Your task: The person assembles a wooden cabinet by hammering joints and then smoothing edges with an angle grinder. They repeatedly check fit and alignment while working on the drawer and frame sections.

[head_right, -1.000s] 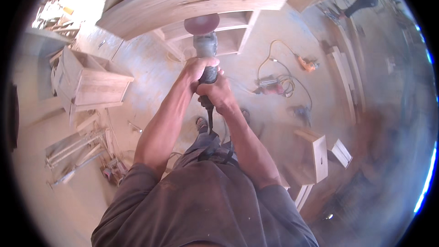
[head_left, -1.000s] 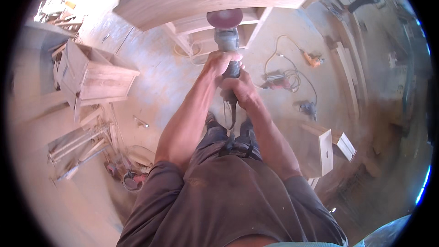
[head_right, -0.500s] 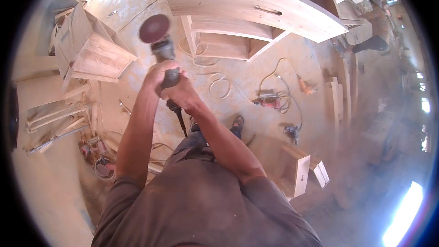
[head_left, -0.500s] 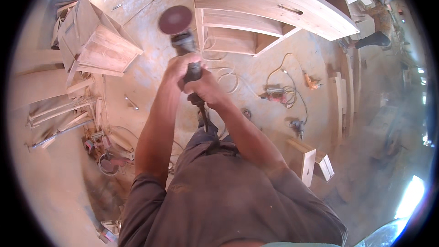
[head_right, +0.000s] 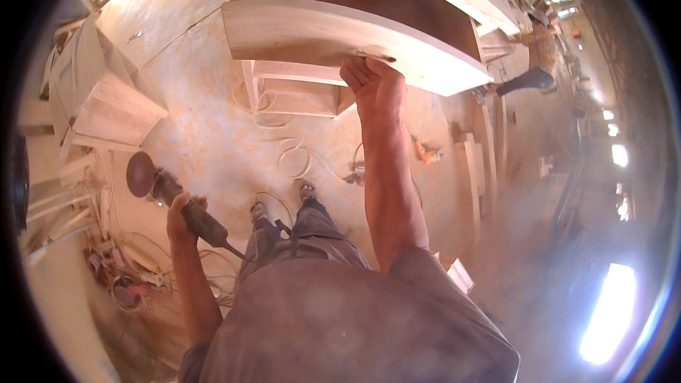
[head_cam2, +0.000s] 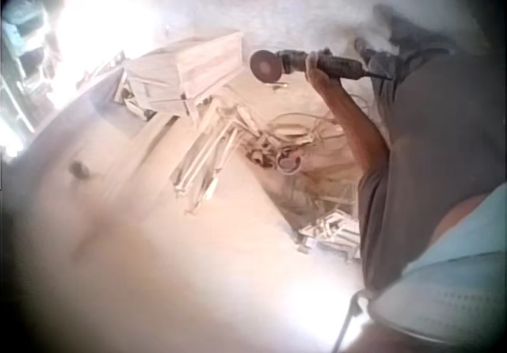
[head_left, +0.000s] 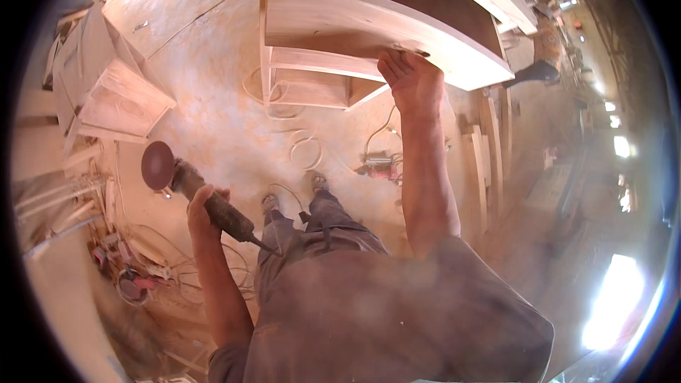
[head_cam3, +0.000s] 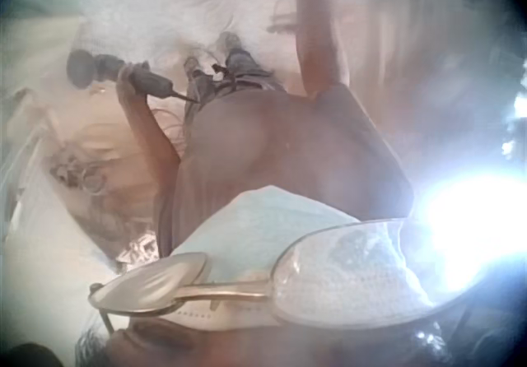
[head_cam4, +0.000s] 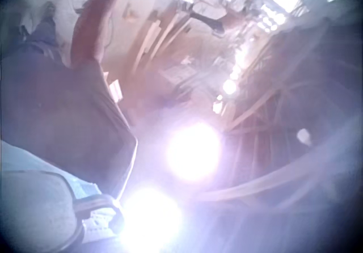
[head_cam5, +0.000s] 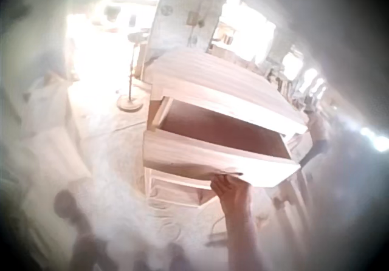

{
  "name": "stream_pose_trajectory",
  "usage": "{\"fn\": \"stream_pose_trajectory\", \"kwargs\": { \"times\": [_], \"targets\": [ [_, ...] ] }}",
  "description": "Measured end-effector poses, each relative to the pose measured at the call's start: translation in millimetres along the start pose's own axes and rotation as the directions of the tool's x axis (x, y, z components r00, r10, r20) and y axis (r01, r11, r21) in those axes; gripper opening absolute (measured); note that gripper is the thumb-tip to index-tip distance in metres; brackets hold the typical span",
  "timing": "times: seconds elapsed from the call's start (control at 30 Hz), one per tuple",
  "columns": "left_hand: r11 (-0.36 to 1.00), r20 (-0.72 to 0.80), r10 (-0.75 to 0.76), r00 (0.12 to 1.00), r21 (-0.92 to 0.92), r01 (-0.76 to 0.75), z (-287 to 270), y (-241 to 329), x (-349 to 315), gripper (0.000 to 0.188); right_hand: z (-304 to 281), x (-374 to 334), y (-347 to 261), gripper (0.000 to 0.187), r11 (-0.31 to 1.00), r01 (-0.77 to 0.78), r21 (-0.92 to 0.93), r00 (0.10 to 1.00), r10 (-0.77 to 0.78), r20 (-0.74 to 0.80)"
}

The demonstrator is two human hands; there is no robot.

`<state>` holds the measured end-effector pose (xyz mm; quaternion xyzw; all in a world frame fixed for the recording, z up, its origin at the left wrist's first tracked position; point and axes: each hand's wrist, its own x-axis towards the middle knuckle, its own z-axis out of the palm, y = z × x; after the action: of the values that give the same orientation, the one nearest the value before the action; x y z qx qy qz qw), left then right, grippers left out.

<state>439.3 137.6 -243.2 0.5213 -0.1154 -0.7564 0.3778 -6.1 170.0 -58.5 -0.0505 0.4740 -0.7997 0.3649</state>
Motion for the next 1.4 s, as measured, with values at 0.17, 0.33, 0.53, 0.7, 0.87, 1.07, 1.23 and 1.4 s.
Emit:
{"fn": "stream_pose_trajectory", "kwargs": {
  "times": [0.17,0.33,0.53,0.7,0.87,1.07,1.23,1.4],
  "targets": [
    [0.998,-0.115,0.064,0.991,-0.014,-0.066,-16.2,-39.0,-22.5,0.027,-6.1,30.7,-1.4,0.017,0.999,-0.015,-0.037,0.997,0.017,0.080],
    [0.998,-0.215,0.061,0.975,0.017,-0.059,-6.7,-69.7,-49.3,0.030,2.2,84.4,-5.4,0.013,0.997,-0.062,0.043,0.975,0.051,0.215],
    [0.983,-0.229,0.038,0.973,-0.164,-0.077,0.8,-111.7,-71.2,0.028,32.3,134.1,-15.1,0.011,0.991,-0.121,0.050,0.980,0.111,0.162],
    [0.971,-0.186,-0.037,0.982,-0.239,-0.009,-46.3,-145.2,-66.7,0.023,46.6,165.8,-13.1,0.014,0.995,-0.087,-0.048,0.987,0.092,0.130],
    [0.944,-0.079,-0.037,0.996,-0.329,0.009,-96.0,-169.6,-61.1,0.023,8.5,159.1,-1.9,0.017,0.960,-0.121,-0.254,0.983,0.151,0.102],
    [0.911,-0.014,-0.115,0.993,-0.401,0.100,-170.3,-206.7,-33.4,0.024,-166.5,84.5,73.3,0.014,0.511,0.126,-0.850,0.926,0.248,0.286],
    [0.926,-0.165,-0.064,0.984,-0.377,-0.003,-240.0,-268.5,2.4,0.031,-324.0,43.5,124.9,0.015,0.125,0.345,-0.930,0.670,0.661,0.338],
    [0.932,-0.162,0.098,0.982,-0.331,-0.148,-297.3,-325.5,19.2,0.052,-316.4,-25.4,187.4,0.031,-0.061,-0.390,-0.919,0.702,0.626,-0.340]
  ]
}}
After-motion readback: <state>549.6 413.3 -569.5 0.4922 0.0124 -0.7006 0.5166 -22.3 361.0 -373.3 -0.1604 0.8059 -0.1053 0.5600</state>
